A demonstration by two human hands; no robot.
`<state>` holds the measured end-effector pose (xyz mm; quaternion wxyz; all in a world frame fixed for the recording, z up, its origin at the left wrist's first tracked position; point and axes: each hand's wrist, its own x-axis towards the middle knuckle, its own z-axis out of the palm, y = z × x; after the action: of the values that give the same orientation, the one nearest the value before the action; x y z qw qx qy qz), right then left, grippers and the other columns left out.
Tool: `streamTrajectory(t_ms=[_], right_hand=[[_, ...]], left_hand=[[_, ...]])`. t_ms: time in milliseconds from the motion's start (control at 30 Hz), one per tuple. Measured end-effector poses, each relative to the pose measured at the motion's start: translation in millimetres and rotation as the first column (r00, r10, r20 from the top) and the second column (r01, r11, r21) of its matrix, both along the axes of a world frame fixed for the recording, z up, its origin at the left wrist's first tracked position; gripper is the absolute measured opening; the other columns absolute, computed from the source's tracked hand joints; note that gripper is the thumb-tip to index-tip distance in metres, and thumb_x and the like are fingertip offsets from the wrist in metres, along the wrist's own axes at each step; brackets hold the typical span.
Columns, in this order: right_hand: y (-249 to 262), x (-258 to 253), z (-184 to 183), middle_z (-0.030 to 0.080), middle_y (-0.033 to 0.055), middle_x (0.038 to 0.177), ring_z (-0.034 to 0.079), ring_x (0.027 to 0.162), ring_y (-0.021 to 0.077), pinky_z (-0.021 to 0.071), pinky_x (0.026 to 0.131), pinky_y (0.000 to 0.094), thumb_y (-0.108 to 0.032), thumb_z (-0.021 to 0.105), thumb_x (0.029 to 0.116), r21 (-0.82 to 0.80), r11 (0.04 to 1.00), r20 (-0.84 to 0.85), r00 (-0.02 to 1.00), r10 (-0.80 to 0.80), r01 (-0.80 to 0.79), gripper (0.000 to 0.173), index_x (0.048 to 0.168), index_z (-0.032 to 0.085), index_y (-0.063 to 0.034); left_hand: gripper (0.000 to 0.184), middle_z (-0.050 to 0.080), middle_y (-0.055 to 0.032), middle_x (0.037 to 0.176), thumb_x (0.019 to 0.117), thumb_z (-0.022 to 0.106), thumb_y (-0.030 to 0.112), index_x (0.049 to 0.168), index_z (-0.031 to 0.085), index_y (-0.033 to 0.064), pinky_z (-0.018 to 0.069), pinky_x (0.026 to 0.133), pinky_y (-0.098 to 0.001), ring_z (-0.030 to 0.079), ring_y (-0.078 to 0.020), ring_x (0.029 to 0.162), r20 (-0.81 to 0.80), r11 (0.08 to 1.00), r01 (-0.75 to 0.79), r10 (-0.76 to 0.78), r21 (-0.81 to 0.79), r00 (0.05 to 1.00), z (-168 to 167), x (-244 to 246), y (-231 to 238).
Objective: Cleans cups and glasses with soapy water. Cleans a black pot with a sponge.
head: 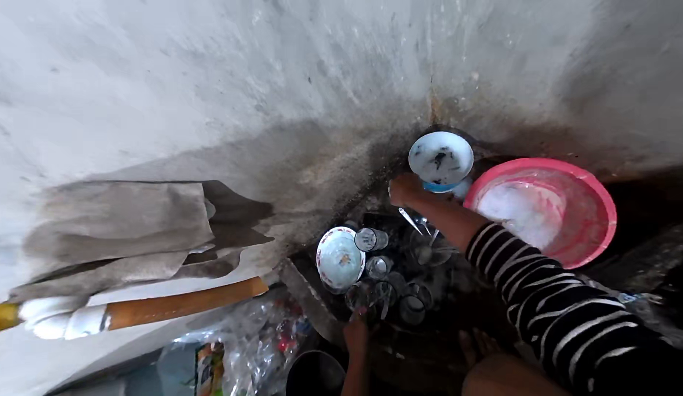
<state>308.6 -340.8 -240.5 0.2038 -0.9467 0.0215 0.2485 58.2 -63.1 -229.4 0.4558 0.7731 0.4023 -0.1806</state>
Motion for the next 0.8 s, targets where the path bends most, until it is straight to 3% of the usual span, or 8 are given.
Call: streamTrajectory(t_ms=[133,267,333,433,500,600,700,800], right_hand=[[4.5,-11.9,-1.6,0.070,0.0199,0.115,0.065,0.110,0.0416,0.0503,0.091,0.0661,-0.028,0.073,0.0900,0.061,0.995,0.055,0.995,-0.081,0.077,0.032,0.110,0.073,-0.0041],[-4.1,-30.9,20.3,0.071,0.0182,0.113,0.065,0.111,0.0400,0.0489,0.094,0.0657,-0.029,0.069,0.0931,0.129,0.989,0.120,0.989,-0.086,0.070,0.027,0.106,0.074,-0.0057],[-9.5,-49.4,45.3,0.072,0.0176,0.107,0.066,0.107,0.0394,0.0495,0.091,0.0653,-0.031,0.068,0.0939,0.178,0.978,0.163,0.977,-0.135,0.105,0.027,0.101,0.074,-0.0065],[-36.1,-95.1,86.9,0.073,0.0169,0.107,0.068,0.107,0.0352,0.0510,0.095,0.0615,-0.040,0.066,0.0974,0.449,0.859,0.149,0.927,-0.344,0.247,0.037,0.107,0.075,-0.0062],[-62.9,-125.6,92.0,0.074,0.0119,0.107,0.070,0.103,0.0235,0.0552,0.097,0.0493,-0.039,0.067,0.0987,0.759,0.578,0.043,0.863,-0.504,0.300,0.036,0.114,0.075,-0.0067],[-88.0,-167.2,73.8,0.075,0.0107,0.100,0.072,0.090,0.0171,0.0615,0.083,0.0360,-0.022,0.062,0.1011,0.938,-0.111,-0.334,0.769,-0.545,0.328,0.026,0.113,0.070,0.0007],[-100.6,-208.6,54.8,0.072,0.0062,0.091,0.071,0.082,0.0157,0.0621,0.073,0.0355,-0.034,0.035,0.1101,0.778,-0.536,-0.561,0.747,-0.357,0.327,0.039,0.111,0.064,-0.0077],[-106.3,-236.4,52.5,0.068,0.0036,0.077,0.067,0.068,0.0140,0.0583,0.059,0.0329,-0.055,0.021,0.1086,0.644,-0.661,-0.713,0.615,-0.338,0.384,0.060,0.100,0.064,-0.0138]], left_hand=[[0.047,0.071,-0.0194,0.105,0.1088,0.049,0.040,0.120,0.067,-0.0011,0.0627,0.078,-0.0493,0.072,-0.0296,0.091,0.039,0.999,0.047,-0.048,0.013,0.998,6.1,-11.3,19.8],[0.041,0.069,-0.0214,0.107,0.1064,0.056,0.030,0.126,0.061,-0.0055,0.0567,0.086,-0.0481,0.068,-0.0259,0.094,0.279,0.936,0.170,-0.259,0.308,0.925,35.8,-17.0,35.5],[0.034,0.069,-0.0162,0.106,0.1045,0.059,0.024,0.119,0.063,-0.0073,0.0574,0.087,-0.0369,0.068,-0.0162,0.094,0.475,0.879,0.145,-0.376,0.454,0.795,49.9,-8.4,29.9],[0.032,0.066,-0.0160,0.127,0.1025,0.061,0.020,0.120,0.063,-0.0067,0.0550,0.101,-0.0340,0.064,-0.0178,0.118,0.641,0.809,0.327,-0.586,0.488,0.496,91.9,23.3,-17.0],[0.049,0.055,-0.0174,0.146,0.0942,0.072,0.030,0.131,0.063,0.0001,0.0488,0.110,-0.0412,0.053,-0.0252,0.136,0.595,0.657,0.523,-0.741,0.543,0.313,118.6,49.7,-67.5],[0.077,0.027,-0.0249,0.165,0.0798,0.084,0.051,0.146,0.057,0.0239,0.0352,0.121,-0.0553,0.026,-0.0415,0.153,0.433,0.318,0.650,-0.901,0.691,-0.019,124.2,79.2,-138.0],[0.065,0.043,-0.0294,0.153,0.0815,0.076,0.064,0.139,0.063,0.0364,0.0463,0.108,-0.0574,0.040,-0.0492,0.141,0.340,0.117,0.589,-0.897,0.800,-0.283,123.1,89.3,-188.9],[0.054,0.059,-0.0246,0.134,0.0886,0.067,0.063,0.128,0.071,0.0261,0.0595,0.083,-0.0482,0.062,-0.0409,0.116,0.238,0.027,0.551,-0.918,0.834,-0.316,123.8,89.5,-226.3]])
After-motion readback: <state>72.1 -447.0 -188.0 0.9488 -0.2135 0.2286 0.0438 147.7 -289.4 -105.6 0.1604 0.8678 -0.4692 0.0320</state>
